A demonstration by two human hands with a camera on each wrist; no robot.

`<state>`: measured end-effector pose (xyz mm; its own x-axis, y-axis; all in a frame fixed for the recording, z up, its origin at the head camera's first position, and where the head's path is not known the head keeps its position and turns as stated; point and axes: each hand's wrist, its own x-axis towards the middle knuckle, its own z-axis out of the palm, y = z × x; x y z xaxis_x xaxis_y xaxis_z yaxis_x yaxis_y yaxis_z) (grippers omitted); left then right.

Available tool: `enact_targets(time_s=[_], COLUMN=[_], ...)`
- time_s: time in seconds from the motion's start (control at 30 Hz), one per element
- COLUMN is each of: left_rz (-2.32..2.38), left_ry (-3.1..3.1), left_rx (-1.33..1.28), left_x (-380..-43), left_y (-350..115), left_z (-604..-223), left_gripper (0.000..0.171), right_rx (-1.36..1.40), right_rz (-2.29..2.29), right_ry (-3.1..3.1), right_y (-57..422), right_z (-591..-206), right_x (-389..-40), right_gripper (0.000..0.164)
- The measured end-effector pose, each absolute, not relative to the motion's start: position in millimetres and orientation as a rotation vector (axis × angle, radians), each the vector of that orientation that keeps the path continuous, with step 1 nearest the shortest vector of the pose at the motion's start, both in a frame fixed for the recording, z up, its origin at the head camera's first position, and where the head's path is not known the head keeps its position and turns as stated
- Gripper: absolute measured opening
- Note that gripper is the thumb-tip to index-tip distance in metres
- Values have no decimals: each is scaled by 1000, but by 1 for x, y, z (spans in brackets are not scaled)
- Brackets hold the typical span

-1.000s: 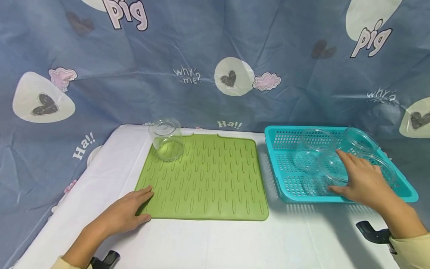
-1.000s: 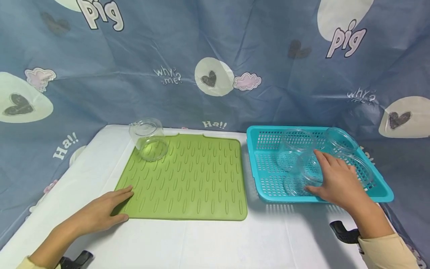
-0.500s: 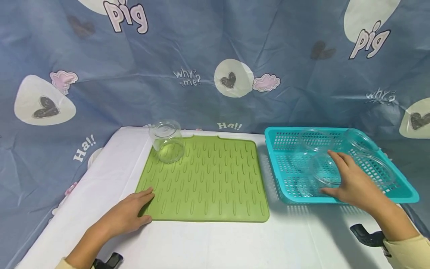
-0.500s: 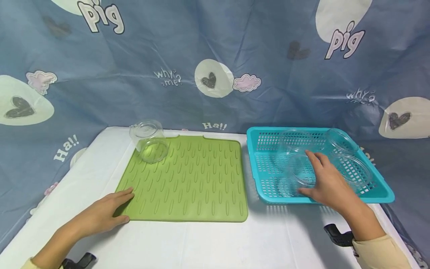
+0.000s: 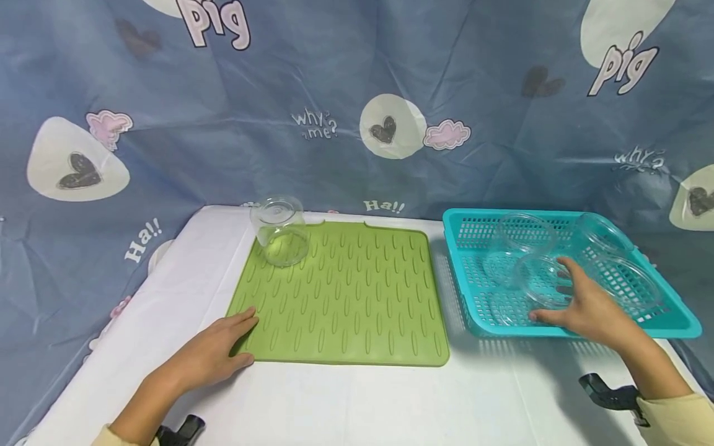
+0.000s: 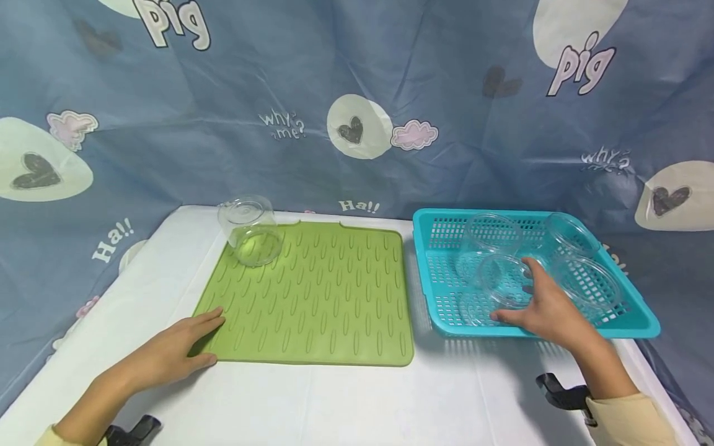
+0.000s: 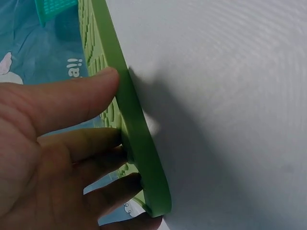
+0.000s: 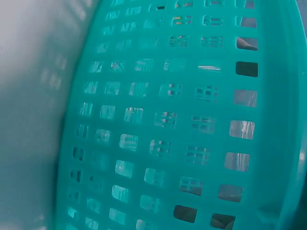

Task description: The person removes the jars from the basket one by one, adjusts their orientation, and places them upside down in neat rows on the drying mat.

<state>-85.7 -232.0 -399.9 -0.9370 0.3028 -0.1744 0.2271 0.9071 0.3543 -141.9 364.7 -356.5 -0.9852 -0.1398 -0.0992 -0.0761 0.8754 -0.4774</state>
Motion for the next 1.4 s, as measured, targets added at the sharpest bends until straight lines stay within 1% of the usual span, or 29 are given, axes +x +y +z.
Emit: enact_targets(time_s=[0.17,0.33,0.47,0.6,0.87,1.07,1.23,1.4], left_rz=[498,500,493,508,509,496,490,494], left_ry=[2838,2838,2848,2836,2825,2825,2824,2825], left_rx=[406,415,423,417,399,395,396,398], left_x=[-86,-87,-89,-88,-86,-87,-88,-87], left_y=[-231,-229,-229,-229,-229,-229,-232,-234], left_z=[-399,-399,-398,-398,-397,-396,-395,-395], left_gripper=[69,68,68,68,68,69,69,68], right_rx=[-151,-190,-222,-216,-230,-373,-454,-434], right_rz=[-748,-782,-874,-973,-1117,-1284,-1270,-1187], right_ry=[2893,2933,2972,3016,3155,3181,3251,3299], right_y=[364,364,367,370,369,358,339,322], right_z=[-357,-355,-352,-346,-321,-306,-285,-267], right_x=[-142,-141,-136,-128,-122,-121,-128,-136], right_gripper=[127,128,130,127,121,121,120,121])
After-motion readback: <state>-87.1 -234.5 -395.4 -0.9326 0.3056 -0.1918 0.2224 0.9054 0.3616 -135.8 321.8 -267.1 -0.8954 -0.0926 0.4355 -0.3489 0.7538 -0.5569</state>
